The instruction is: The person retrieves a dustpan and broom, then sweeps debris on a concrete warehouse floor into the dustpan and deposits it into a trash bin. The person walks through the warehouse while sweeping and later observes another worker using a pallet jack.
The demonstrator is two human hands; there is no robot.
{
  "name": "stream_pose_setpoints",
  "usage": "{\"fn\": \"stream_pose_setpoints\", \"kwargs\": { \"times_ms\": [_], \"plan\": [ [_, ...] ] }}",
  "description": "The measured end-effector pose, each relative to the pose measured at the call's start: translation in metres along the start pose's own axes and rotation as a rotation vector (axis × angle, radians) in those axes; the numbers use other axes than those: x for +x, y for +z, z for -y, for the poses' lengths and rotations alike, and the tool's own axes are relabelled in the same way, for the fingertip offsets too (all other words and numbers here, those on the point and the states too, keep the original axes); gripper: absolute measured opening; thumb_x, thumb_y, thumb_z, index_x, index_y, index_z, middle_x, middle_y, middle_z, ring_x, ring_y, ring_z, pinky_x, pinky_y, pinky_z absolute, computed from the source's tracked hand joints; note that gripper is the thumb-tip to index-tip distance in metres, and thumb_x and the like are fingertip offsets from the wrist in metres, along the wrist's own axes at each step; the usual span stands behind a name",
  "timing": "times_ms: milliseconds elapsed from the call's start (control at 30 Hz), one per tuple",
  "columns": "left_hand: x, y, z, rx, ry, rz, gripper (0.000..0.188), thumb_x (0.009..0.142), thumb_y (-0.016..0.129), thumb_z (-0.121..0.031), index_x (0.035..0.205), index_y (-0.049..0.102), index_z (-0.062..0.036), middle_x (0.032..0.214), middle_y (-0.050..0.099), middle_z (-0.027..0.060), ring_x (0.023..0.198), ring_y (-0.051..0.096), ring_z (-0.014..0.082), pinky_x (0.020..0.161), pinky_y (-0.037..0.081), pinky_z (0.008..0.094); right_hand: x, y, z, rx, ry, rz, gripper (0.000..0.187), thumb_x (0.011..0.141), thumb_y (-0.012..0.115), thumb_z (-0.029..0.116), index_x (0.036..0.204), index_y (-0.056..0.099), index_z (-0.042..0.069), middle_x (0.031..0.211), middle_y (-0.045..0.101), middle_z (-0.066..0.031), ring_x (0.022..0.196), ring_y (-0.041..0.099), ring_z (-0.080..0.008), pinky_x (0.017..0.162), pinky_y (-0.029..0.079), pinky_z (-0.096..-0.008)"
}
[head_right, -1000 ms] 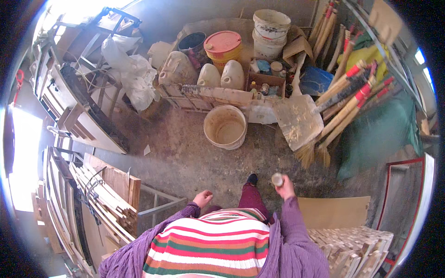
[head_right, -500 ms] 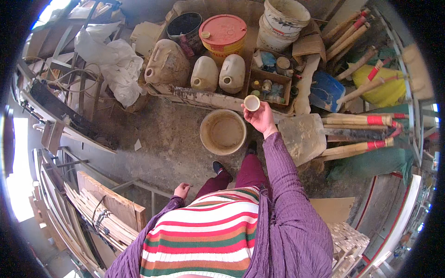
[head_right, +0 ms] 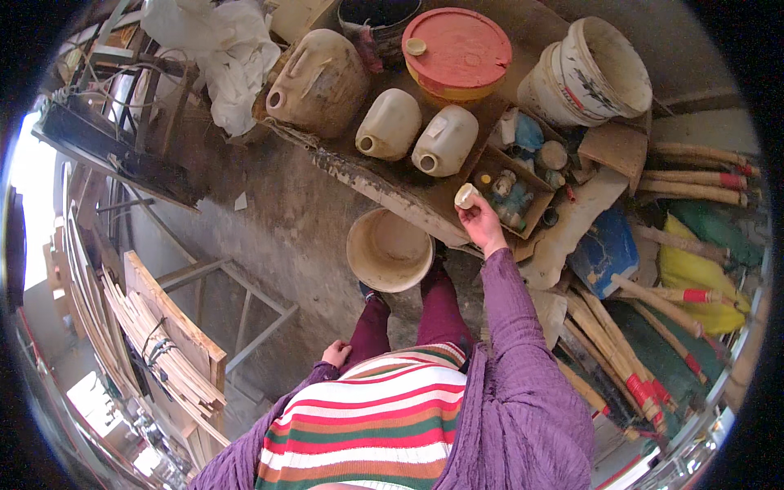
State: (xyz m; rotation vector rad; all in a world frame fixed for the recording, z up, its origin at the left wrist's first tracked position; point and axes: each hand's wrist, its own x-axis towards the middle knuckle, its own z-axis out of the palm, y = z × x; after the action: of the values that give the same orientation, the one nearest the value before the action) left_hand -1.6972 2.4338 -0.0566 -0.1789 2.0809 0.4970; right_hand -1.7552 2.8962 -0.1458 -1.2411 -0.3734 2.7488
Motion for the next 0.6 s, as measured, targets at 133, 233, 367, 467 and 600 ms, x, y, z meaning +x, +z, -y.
{"fn": "stream_pose_setpoints", "kwargs": {
  "times_ms": [133, 233, 367, 467, 600],
  "plan": [
    [0.01, 0.022, -0.018, -0.004, -0.002, 0.035, 0.031, 0.074, 0.057, -0.029, 0.092, 0.06, -0.0041, 0.086, 0.062, 0.017, 0.083, 0.059, 0.0298, 0.075, 0.046, 0.036, 0.026, -0.006, 0.019, -0.147, -0.012, -0.012, 0.031, 0.08, 0.058, 0.018, 0.107, 0.05, 0.004, 0.098, 0.054, -0.0083, 0.087, 0.054, -0.0221, 0.069, 0.045, -0.027],
    [0.013, 0.038, -0.018, 0.017, -0.003, 0.01, 0.032, 0.074, 0.058, -0.03, 0.093, 0.06, -0.005, 0.087, 0.06, 0.0181, 0.086, 0.056, 0.032, 0.079, 0.044, 0.0387, 0.041, 0.01, 0.023, -0.323, -0.065, -0.086, 0.031, 0.08, 0.058, 0.017, 0.108, 0.05, 0.006, 0.093, 0.057, -0.0049, 0.079, 0.056, -0.0169, 0.062, 0.045, -0.0248],
    [0.02, 0.046, -0.012, -0.091, -0.02, 0.019, 0.031, 0.073, 0.058, -0.03, 0.092, 0.06, -0.0056, 0.088, 0.059, 0.0174, 0.088, 0.055, 0.0321, 0.08, 0.043, 0.0387, 0.081, 0.049, 0.001, -0.991, -0.272, -0.037, 0.038, 0.073, 0.067, 0.016, 0.105, 0.049, 0.006, 0.09, 0.057, -0.0048, 0.067, 0.056, -0.0113, 0.049, 0.044, -0.0229],
    [0.026, 0.05, -0.006, -0.12, 0.027, 0.046, 0.031, 0.073, 0.058, -0.031, 0.092, 0.06, -0.0061, 0.087, 0.059, 0.0169, 0.088, 0.055, 0.0317, 0.08, 0.043, 0.0387, 0.12, 0.084, -0.029, -1.566, -0.864, 0.173, 0.051, 0.064, 0.07, 0.02, 0.108, 0.047, 0.004, 0.093, 0.056, -0.0125, 0.08, 0.056, -0.0253, 0.068, 0.046, -0.0348],
    [0.027, 0.061, 0.008, -0.076, 0.024, -0.017, 0.028, 0.073, 0.058, -0.029, 0.09, 0.061, -0.0071, 0.085, 0.061, 0.0154, 0.084, 0.058, 0.0302, 0.076, 0.045, 0.0391, 0.166, 0.142, -0.067, -1.896, -0.852, 0.317, 0.052, 0.063, 0.069, 0.018, 0.109, 0.048, 0.009, 0.095, 0.05, -0.0149, 0.089, 0.051, -0.0321, 0.078, 0.042, -0.0391]
  ]
}}
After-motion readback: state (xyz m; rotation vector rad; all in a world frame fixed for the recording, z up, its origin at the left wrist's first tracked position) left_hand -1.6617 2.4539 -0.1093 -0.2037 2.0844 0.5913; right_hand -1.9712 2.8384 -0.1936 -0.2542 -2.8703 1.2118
